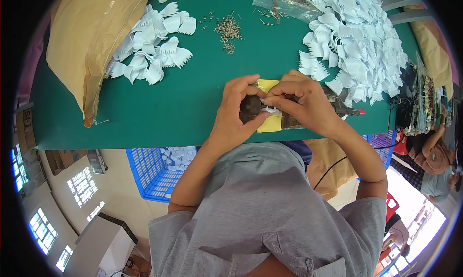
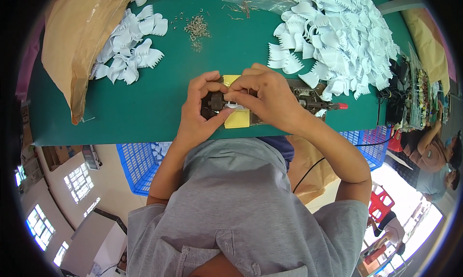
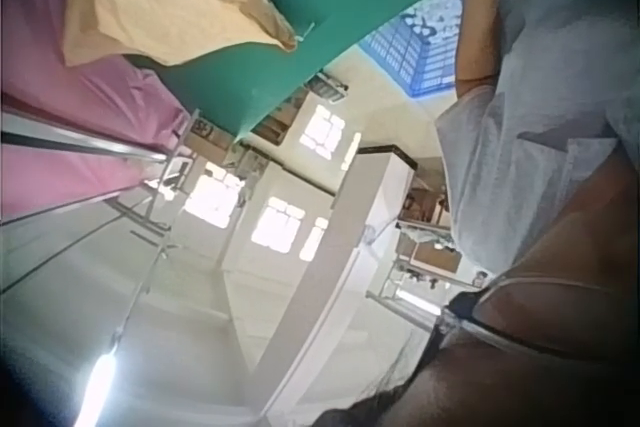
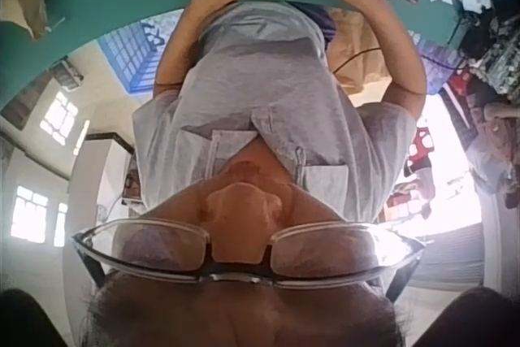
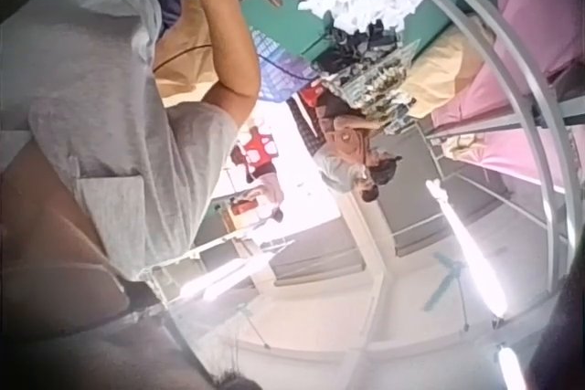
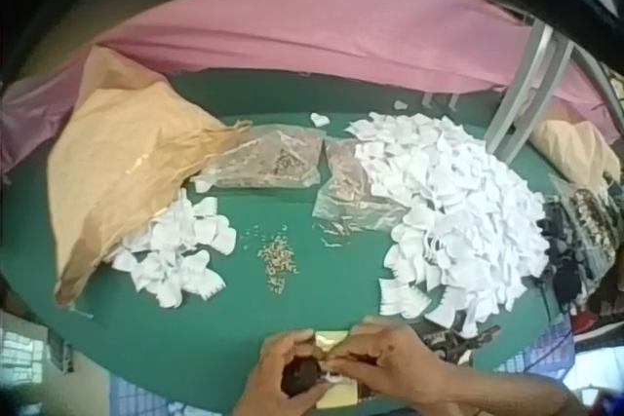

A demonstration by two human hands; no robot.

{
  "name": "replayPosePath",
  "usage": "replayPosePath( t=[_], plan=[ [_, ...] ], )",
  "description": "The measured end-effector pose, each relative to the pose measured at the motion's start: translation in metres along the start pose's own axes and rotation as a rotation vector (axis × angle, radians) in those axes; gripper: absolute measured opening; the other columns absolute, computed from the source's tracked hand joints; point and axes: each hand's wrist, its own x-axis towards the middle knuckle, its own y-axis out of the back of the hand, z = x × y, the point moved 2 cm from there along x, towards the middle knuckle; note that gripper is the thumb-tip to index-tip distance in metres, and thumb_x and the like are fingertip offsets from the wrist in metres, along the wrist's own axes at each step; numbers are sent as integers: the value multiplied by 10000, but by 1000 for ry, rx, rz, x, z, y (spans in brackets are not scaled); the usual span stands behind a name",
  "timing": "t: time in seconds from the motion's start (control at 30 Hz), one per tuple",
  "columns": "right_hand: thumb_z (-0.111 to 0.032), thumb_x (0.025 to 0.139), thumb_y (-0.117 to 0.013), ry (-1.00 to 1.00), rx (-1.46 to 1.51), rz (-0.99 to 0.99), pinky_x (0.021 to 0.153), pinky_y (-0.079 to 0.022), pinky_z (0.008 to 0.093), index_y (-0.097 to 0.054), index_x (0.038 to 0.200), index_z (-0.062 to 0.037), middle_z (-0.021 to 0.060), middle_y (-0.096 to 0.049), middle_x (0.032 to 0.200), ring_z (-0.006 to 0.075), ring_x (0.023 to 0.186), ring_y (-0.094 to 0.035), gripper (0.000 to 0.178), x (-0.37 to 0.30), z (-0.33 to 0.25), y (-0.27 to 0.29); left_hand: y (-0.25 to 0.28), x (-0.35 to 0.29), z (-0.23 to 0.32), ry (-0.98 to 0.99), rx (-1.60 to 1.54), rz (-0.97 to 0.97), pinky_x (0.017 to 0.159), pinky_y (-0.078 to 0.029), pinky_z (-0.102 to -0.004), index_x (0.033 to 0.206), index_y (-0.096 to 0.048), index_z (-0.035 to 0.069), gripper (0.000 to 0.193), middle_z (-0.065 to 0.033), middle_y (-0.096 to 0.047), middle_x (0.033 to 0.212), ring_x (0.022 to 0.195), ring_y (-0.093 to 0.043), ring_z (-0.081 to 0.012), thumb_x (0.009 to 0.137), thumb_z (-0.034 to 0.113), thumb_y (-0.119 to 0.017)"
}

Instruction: The person positions a white plastic piece and a metal pin into a machine and presses a lever to join them. They then remove the assembled hair clip and place it into a blue crate, repeating the process.

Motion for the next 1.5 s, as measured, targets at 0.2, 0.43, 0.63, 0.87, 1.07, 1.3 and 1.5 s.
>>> replayPosePath(
  t=[0.2,0.43,0.63,0.87,1.07,1.3,1.5],
  plan=[
    [-133,873,-809,80,28,64,725,-485,363,-782,981,-59,54,-674,843,236,829,-594,134,-12,3,-2,1,1,1,-70,103,9,1081,-470,-369,1516,-423,70,831,-86,-697,1194,1273,-580,-227,805,8,-849],
    [-117,787,-845,488,-403,275,785,-493,402,-715,940,-89,44,-677,987,281,932,-630,202,-27,-4,-8,1,4,3,-75,94,1,1032,-487,-350,1503,-455,72,818,-57,-720,1151,1231,-569,-216,786,-23,-835],
    [-87,815,-821,304,-133,171,782,-498,393,-738,959,-72,63,-657,952,285,890,-627,167,-21,1,-2,0,5,5,-95,132,12,1011,-492,-334,1489,-485,78,789,-50,-720,1141,1236,-563,-210,791,-20,-840],
    [-75,911,-765,159,-18,115,728,-527,347,-762,1019,-29,97,-710,928,249,835,-671,118,-16,7,-2,-1,5,11,-146,133,99,1031,-491,-392,1284,-637,90,552,-74,-692,1201,1253,-592,-275,784,20,-860],
    [-91,913,-756,44,143,114,726,-535,366,-766,997,-40,90,-724,917,269,839,-672,98,-17,9,-1,-2,5,14,-411,366,55,953,-513,-440,993,-731,113,251,-28,-684,1104,1160,-620,-275,773,79,-847],
    [-42,926,-749,118,39,80,808,-551,336,-766,1030,3,90,-752,1000,231,912,-694,114,-18,13,-2,-2,10,49,-613,795,-20,945,-513,-433,1016,-744,69,232,-33,-672,1065,1132,-627,-249,786,103,-741],
    [-52,922,-754,98,55,97,798,-557,336,-770,1030,7,89,-757,995,235,908,-696,125,-19,11,-1,-6,12,64,-527,910,-96,911,-491,-436,990,-744,77,247,-54,-657,1009,1064,-630,-261,760,67,-834]
  ],
)
